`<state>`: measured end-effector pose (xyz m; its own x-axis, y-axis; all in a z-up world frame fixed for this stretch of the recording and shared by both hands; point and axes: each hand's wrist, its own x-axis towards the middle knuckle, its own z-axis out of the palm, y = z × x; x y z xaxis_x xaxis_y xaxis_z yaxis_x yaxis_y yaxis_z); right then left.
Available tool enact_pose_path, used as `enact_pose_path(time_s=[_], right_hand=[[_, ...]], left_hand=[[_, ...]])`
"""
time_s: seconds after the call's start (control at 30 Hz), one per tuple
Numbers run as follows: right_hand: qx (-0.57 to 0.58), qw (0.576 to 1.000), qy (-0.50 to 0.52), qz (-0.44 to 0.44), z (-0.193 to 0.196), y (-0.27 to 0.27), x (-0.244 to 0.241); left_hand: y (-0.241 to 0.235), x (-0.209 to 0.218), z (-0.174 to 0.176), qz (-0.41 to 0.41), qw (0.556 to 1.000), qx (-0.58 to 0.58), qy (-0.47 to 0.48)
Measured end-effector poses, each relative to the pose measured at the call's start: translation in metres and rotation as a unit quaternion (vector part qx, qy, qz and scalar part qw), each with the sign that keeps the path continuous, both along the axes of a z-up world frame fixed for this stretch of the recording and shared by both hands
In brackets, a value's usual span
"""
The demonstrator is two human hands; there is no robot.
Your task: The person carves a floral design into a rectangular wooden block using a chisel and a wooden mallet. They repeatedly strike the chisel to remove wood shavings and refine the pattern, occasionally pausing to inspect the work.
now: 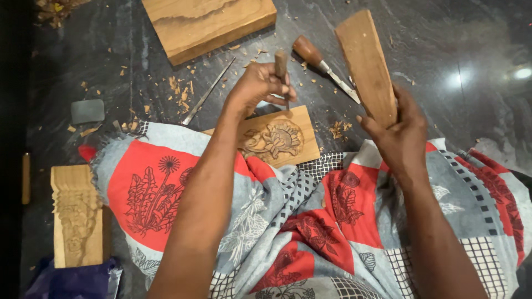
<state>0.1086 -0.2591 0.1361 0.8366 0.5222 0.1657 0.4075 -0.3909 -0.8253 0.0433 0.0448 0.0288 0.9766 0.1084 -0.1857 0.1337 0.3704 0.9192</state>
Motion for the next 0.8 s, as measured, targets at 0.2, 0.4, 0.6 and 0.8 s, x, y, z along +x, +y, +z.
enact_pose_path(time_s=[0.2,0.4,0.6,0.8], right_hand=[[-0.045,0.986,0.133,-0.092,-0.006,-0.008,0.004],[0.009,0.996,0.082,-0.031,-0.012,-0.006,0.003],[-0.021,0.998,0.047,-0.038,-0.003,-0.006,-0.003],[0.029,0.997,-0.059,0.028,0.006,0.0,-0.013]], left_hand=[[-0.015,0.004,0.015,-0.014,0.998,0.03,0.062],[-0.015,0.007,0.012,-0.054,0.987,0.129,0.084],[-0.032,0.009,0.004,-0.039,0.999,0.022,0.01],[-0.058,-0.014,0.021,0.017,0.947,0.319,-0.029]])
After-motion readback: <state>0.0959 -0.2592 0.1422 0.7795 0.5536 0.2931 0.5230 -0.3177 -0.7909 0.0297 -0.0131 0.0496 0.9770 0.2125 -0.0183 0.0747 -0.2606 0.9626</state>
